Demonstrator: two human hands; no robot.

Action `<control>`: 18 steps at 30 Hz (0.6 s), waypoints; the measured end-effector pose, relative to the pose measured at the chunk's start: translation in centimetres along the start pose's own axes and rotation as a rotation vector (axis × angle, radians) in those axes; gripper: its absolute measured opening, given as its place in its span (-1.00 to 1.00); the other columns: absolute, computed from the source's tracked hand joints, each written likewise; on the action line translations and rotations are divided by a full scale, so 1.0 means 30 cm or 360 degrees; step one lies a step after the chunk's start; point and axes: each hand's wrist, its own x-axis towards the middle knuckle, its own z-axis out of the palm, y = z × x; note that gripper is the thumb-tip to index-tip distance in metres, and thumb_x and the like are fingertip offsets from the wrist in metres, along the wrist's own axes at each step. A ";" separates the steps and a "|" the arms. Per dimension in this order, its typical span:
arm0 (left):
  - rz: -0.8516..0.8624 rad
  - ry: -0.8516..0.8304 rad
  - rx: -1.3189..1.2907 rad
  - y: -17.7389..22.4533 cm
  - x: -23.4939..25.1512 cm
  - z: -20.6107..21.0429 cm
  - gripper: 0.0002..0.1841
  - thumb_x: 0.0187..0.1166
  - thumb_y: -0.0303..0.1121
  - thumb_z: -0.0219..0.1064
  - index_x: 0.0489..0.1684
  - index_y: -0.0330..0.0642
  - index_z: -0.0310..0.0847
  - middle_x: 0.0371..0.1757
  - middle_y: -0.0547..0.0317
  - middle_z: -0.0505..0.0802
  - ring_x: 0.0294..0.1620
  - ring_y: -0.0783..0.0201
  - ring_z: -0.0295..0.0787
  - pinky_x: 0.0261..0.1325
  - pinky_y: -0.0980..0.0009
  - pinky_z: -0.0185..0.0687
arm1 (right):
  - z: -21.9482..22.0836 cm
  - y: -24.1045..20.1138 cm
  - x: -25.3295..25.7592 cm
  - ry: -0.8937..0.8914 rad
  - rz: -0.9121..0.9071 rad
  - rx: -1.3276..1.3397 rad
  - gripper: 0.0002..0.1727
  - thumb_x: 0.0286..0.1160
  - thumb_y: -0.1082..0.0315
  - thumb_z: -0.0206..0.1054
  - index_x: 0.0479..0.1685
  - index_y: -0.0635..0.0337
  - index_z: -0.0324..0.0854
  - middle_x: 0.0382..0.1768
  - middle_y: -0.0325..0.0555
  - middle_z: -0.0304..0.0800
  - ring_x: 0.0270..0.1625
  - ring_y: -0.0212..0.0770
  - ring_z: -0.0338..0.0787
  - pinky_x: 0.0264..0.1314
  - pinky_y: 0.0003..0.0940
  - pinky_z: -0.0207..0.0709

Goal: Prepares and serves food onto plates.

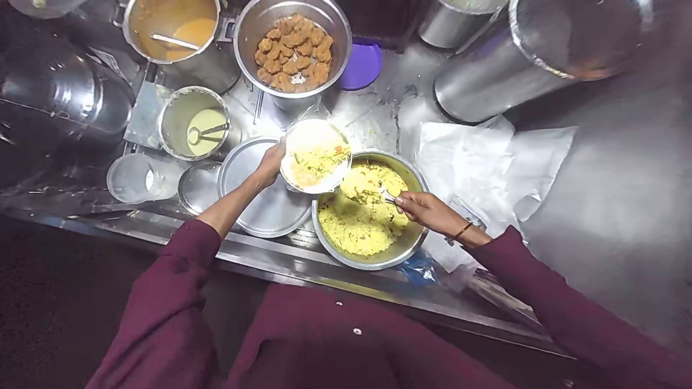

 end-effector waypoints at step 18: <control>0.0033 -0.0029 -0.0108 0.133 -0.146 -0.059 -0.29 0.81 0.24 -0.16 0.23 -0.26 0.65 -0.01 -0.05 0.89 0.01 0.12 0.88 0.13 0.07 0.82 | 0.096 0.120 0.004 0.0622 0.0221 0.0279 -0.57 0.85 0.03 0.02 -0.19 0.16 0.63 -0.69 -0.33 0.38 -0.70 -0.36 0.33 -0.64 -0.34 0.31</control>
